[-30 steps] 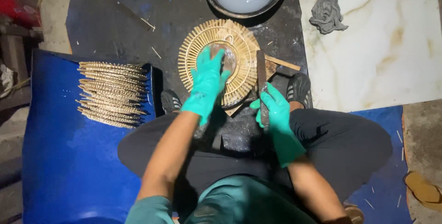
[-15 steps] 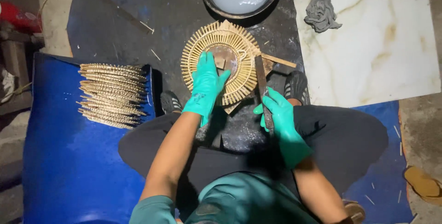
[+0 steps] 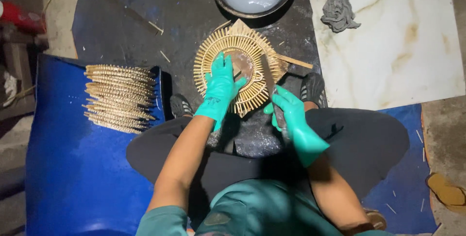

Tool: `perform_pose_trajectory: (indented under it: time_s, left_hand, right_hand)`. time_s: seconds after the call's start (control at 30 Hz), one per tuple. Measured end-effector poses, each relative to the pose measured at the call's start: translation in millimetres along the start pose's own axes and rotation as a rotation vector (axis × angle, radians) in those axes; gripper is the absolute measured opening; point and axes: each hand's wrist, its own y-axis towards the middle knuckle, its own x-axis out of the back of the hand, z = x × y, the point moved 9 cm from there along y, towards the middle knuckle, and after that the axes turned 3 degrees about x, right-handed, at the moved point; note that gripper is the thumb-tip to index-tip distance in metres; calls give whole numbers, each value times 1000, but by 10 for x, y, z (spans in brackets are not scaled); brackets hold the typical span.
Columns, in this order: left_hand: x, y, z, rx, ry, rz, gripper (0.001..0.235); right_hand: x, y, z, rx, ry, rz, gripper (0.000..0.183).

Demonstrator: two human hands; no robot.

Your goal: Shaping and assembling bamboo or wood furniture parts using a metal scraping tool and a liquid adhesive.

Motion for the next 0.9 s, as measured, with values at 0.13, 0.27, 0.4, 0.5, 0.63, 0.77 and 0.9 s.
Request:
perform_pose_trajectory:
  time_s: [0.13, 0.27, 0.4, 0.5, 0.63, 0.77, 0.9]
  left_hand:
    - [-30, -49, 2, -8, -10, 36, 103]
    - [-74, -33, 34, -21, 1, 55, 104]
    - [-32, -28, -22, -21, -13, 66, 103]
    - [-36, 9, -14, -16, 2, 71, 103]
    - [-69, -17, 26, -49, 8, 73, 103]
    - [-45, -20, 12, -54, 13, 91, 103]
    - [-63, -7, 10, -98, 26, 98, 102]
  right_hand:
    - [-28, -98, 75, 0, -32, 5, 46]
    - [194, -165, -16, 8, -1, -63, 45]
    - [377, -269, 61, 32, 96, -110, 39]
    - [322, -298, 128, 24, 89, -80, 38]
    - [429, -261, 25, -4, 44, -128, 36]
    - [410, -212, -22, 18, 37, -122, 37]
    - [472, -209, -81, -45, -34, -114, 41]
